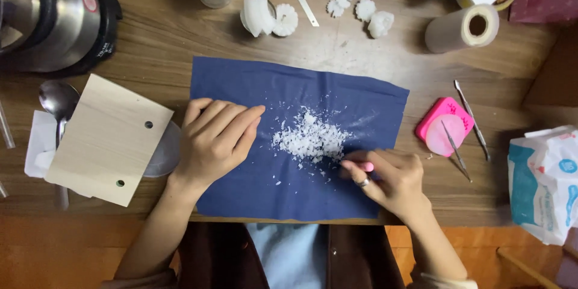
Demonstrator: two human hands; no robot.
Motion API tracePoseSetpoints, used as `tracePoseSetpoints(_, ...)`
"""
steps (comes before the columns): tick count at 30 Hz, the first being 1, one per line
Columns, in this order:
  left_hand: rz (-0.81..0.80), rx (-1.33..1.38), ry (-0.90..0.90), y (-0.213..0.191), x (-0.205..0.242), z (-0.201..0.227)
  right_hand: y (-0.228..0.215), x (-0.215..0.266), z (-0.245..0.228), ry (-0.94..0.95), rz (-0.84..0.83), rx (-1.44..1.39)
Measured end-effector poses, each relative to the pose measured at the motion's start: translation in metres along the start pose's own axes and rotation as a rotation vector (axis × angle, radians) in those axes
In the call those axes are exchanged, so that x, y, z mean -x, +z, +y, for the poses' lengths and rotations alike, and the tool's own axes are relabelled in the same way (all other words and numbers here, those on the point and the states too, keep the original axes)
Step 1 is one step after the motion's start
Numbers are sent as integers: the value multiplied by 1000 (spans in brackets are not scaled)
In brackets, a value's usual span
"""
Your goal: Cleaning white powder off candle molds and wooden blocks using a brush and transferring material with a spoon.
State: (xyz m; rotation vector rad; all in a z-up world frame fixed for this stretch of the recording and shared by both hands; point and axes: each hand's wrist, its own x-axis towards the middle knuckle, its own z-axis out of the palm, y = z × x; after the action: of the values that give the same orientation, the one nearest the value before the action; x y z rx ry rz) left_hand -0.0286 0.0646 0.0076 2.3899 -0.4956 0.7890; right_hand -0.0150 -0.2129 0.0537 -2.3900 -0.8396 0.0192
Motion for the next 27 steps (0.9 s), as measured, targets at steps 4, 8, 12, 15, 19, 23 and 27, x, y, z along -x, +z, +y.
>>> tracePoseSetpoints(4, -25, 14, -3, 2, 1, 0, -12, -3, -4, -104, 103, -72)
tracePoseSetpoints(8, -86, -16, -24, -5, -5, 3, -16, -2, -18, -112, -2, -136)
tracePoseSetpoints(12, -170, -47, -29, -4, -6, 7, 5, -11, -16, -154, -111, -204)
tracePoseSetpoints(15, -168, -48, -15, -3, -4, 6, -9, -15, -15, -131, 64, -112)
tracePoseSetpoints(19, -173, -57, -33, -4, -5, 5, -17, -15, -26, -126, 165, -164)
tracePoseSetpoints(23, -208, -49, -32, -4, -6, 6, 11, -13, -42, -191, -65, -393)
tracePoseSetpoints(27, -218, -32, -16, -3, -4, 5, 41, -10, -52, -400, -182, -324)
